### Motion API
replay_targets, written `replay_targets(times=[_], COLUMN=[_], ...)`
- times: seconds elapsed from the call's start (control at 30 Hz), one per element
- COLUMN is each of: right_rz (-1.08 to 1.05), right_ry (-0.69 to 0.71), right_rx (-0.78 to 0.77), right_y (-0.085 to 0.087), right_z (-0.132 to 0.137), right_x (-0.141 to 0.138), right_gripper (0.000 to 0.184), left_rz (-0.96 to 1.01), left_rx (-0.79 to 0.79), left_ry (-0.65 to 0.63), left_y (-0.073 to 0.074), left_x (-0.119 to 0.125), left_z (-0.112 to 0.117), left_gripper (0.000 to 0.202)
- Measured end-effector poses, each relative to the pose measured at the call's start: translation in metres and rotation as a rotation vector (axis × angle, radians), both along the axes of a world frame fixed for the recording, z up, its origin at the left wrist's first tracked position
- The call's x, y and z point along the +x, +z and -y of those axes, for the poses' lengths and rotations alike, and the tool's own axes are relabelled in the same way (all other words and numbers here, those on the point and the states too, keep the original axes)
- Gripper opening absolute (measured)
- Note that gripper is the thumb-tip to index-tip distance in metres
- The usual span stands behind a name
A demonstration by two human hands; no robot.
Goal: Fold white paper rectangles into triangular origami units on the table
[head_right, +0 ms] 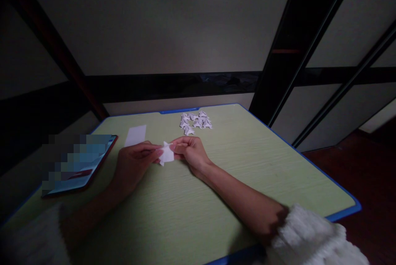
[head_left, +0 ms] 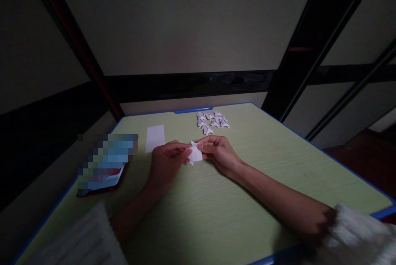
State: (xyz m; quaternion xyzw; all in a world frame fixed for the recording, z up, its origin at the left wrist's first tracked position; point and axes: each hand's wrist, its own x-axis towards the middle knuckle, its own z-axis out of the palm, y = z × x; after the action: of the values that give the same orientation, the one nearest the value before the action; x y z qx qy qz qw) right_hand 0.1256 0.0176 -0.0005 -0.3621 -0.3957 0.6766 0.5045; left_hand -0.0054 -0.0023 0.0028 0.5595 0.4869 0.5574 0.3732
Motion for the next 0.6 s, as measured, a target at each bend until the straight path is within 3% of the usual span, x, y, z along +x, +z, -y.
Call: replay_targets(times=[0.33,0.6], right_rz=[-0.057,-0.055], right_ry=[0.002,0.052], right_rx=[0.027,-0.008], right_y=[-0.0033,-0.0017], right_z=[-0.002,-0.0026], right_x=[0.0017,0.0023], right_gripper=[0.005,0.01], left_rz=[-0.113,-0.249], left_rx=[0.158,0.244], left_ry=[-0.141,-0.165], left_y=[0.0008,0.0047], left_x=[-0.0054,-0.0069], left_z=[-0.002,-0.0009], left_gripper=[0.009,0.011])
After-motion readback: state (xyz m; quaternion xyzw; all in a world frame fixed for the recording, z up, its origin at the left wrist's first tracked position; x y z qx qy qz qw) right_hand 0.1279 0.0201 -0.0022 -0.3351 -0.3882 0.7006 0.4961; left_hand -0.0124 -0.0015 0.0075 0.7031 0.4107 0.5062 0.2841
